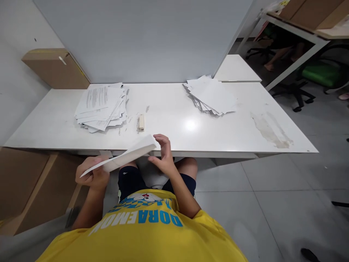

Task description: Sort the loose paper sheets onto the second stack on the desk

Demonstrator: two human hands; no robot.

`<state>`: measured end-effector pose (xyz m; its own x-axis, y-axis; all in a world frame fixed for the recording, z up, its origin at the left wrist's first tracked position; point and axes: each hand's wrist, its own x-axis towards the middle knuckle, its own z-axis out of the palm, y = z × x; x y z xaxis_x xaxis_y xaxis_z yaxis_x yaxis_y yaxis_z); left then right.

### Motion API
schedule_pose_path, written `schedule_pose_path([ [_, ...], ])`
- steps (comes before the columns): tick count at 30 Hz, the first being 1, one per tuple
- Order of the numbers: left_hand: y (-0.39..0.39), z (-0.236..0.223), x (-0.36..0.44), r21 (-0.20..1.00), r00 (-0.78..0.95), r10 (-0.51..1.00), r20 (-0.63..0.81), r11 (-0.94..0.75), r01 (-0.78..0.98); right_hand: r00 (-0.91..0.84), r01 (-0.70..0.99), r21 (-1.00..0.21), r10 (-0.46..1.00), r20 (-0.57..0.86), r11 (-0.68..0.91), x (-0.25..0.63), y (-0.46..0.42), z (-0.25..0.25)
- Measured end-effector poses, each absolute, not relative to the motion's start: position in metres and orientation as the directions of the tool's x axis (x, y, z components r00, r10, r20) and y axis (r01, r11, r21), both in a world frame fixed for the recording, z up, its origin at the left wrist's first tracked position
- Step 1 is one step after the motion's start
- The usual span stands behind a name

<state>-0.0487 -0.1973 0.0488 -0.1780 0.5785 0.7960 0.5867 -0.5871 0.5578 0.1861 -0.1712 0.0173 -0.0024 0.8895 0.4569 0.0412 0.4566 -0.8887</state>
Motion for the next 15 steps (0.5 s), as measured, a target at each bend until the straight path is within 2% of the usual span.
schedule_pose_path([
  [2, -0.201, 0.046, -0.047, 0.523, -0.139, 0.542, 0.829, -0.661, 0.538, -0.056, 0.014, -0.916, 0.915, 0.399, 0.401, 0.201, -0.172, 0.012],
  [3, -0.203, 0.044, -0.046, 0.498, -0.123, 0.516, 0.848, -0.695, 0.518, -0.152, 0.008, -0.935, 0.924, 0.350, 0.355, 0.208, -0.174, 0.010],
  [6, -0.207, 0.040, -0.042, 0.501, -0.024, 0.564, 0.825, -0.713, 0.490, -0.450, 0.047, -0.973, 0.874, 0.183, 0.227, 0.224, -0.186, 0.006],
  [8, -0.200, 0.039, -0.044, 0.481, -0.006, 0.567, 0.823, -0.692, 0.538, -0.510, 0.082, -0.975, 0.849, 0.135, 0.205, 0.225, -0.196, 0.005],
  [12, -0.133, 0.043, -0.071, 0.461, -0.051, 0.628, 0.777, -0.512, 0.725, -0.473, 0.166, -0.925, 0.851, 0.229, 0.341, 0.214, -0.212, 0.007],
  [15, -0.051, 0.045, -0.114, 0.340, 0.018, 0.809, 0.587, -0.267, 0.902, -0.531, 0.288, -0.776, 0.768, 0.359, 0.562, 0.206, -0.220, 0.011],
])
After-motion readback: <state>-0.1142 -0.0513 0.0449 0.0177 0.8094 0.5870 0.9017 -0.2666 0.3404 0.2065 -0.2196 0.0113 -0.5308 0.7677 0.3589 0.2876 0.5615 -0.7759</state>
